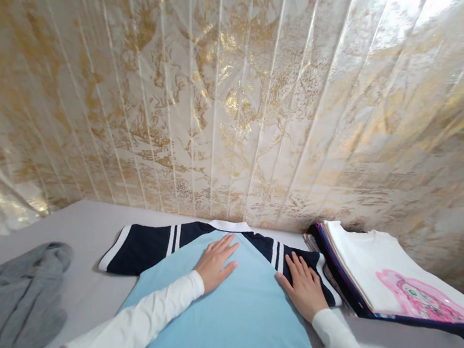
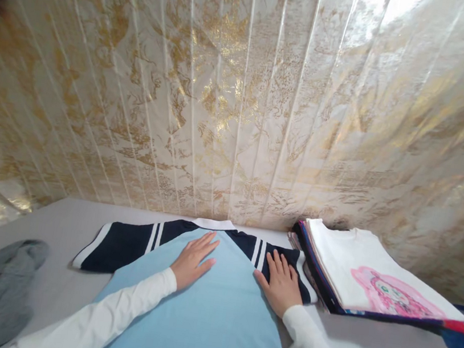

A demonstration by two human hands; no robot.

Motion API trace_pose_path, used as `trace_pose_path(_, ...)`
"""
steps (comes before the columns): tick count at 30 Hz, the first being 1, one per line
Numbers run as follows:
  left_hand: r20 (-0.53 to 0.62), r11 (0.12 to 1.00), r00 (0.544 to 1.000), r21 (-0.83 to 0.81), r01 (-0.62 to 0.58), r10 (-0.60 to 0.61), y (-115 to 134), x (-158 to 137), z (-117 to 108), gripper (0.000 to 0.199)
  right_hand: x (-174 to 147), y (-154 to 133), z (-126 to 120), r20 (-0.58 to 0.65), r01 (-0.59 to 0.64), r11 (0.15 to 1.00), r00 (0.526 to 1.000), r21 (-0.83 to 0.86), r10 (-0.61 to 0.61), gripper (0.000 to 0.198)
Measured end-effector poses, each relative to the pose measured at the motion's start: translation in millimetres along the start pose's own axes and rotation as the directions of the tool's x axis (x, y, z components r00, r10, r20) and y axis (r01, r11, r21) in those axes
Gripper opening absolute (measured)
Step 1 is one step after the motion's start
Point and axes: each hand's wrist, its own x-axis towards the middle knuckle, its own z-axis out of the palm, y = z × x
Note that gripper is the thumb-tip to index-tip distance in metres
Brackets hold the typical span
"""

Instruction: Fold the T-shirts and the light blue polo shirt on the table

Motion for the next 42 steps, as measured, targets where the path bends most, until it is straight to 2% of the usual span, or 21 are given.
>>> trace_pose_path(2, 0.0, 1.0, 1.0, 0.014, -0.003, 0.003, -7, -17, -12, 0.044, -9, -10, -6, -0.037, 0.033, 0.999, 0.999, 0.016, -0.033, 0.066)
trace_pose_path(5, 0.012, 0.999, 1.0, 0.051, 0.021, -0.021, -23, -54, -28, 0.046, -35, -33, -12, -0.087, 0.22, 0.971, 0.973, 0.096, -0.212, 0.063)
trace_pose_path(8, 0.019, 0.992, 0.996, 0.098, 0.081, -0.083, -38, -89, -34, 0.049, -63, -55, -16, -0.029, 0.362, 0.914, 0.931, 0.182, -0.363, 0.066)
trace_pose_path(12, 0.036, 0.982, 0.991, 0.144, 0.119, -0.126, -48, -113, -31, 0.053, -82, -64, -18, 0.039, 0.373, 0.905, 0.921, 0.207, -0.388, 0.066)
trace_pose_path(18, 0.041, 0.979, 0.99, 0.158, 0.128, -0.136, -48, -110, -35, 0.054, -79, -61, -27, 0.089, 0.351, 0.92, 0.925, 0.178, -0.37, 0.07)
trace_pose_path(21, 0.057, 0.981, 0.99, 0.148, 0.122, -0.132, -40, -119, -44, 0.05, -82, -59, -34, 0.105, 0.353, 0.917, 0.921, 0.183, -0.376, 0.066)
trace_pose_path(23, 0.08, 0.985, 0.99, 0.136, 0.103, -0.115, -27, -138, -50, 0.05, -93, -57, -39, 0.094, 0.364, 0.912, 0.918, 0.19, -0.386, 0.064)
trace_pose_path(25, 0.1, 0.991, 0.992, 0.113, 0.067, -0.079, -6, -168, -55, 0.052, -111, -55, -41, 0.064, 0.399, 0.897, 0.907, 0.189, -0.417, 0.062)
trace_pose_path(28, 0.068, 0.996, 0.997, 0.084, 0.016, -0.022, 29, -221, -61, 0.057, -151, -52, -39, 0.01, 0.475, 0.864, 0.876, 0.167, -0.483, 0.062)
trace_pose_path(31, 0.047, 0.992, 0.997, 0.11, -0.066, 0.061, 51, -264, -64, 0.06, -190, -47, -34, -0.045, 0.567, 0.817, 0.824, 0.109, -0.565, 0.069)
trace_pose_path(34, 0.049, 0.979, 0.993, 0.17, -0.114, 0.107, 54, -284, -67, 0.059, -208, -40, -33, -0.11, 0.634, 0.774, 0.769, 0.008, -0.629, 0.075)
trace_pose_path(37, 0.036, 0.972, 0.994, 0.209, -0.109, 0.104, 48, -285, -70, 0.059, -206, -35, -36, -0.161, 0.637, 0.77, 0.755, -0.048, -0.635, 0.077)
trace_pose_path(40, 0.044, 0.963, 0.99, 0.23, -0.141, 0.135, 39, -288, -72, 0.058, -206, -30, -35, -0.166, 0.634, 0.773, 0.761, -0.011, -0.627, 0.077)
trace_pose_path(42, 0.071, 0.941, 0.966, 0.218, -0.258, 0.248, 32, -301, -71, 0.056, -216, -25, -28, -0.182, 0.663, 0.746, 0.743, 0.065, -0.645, 0.075)
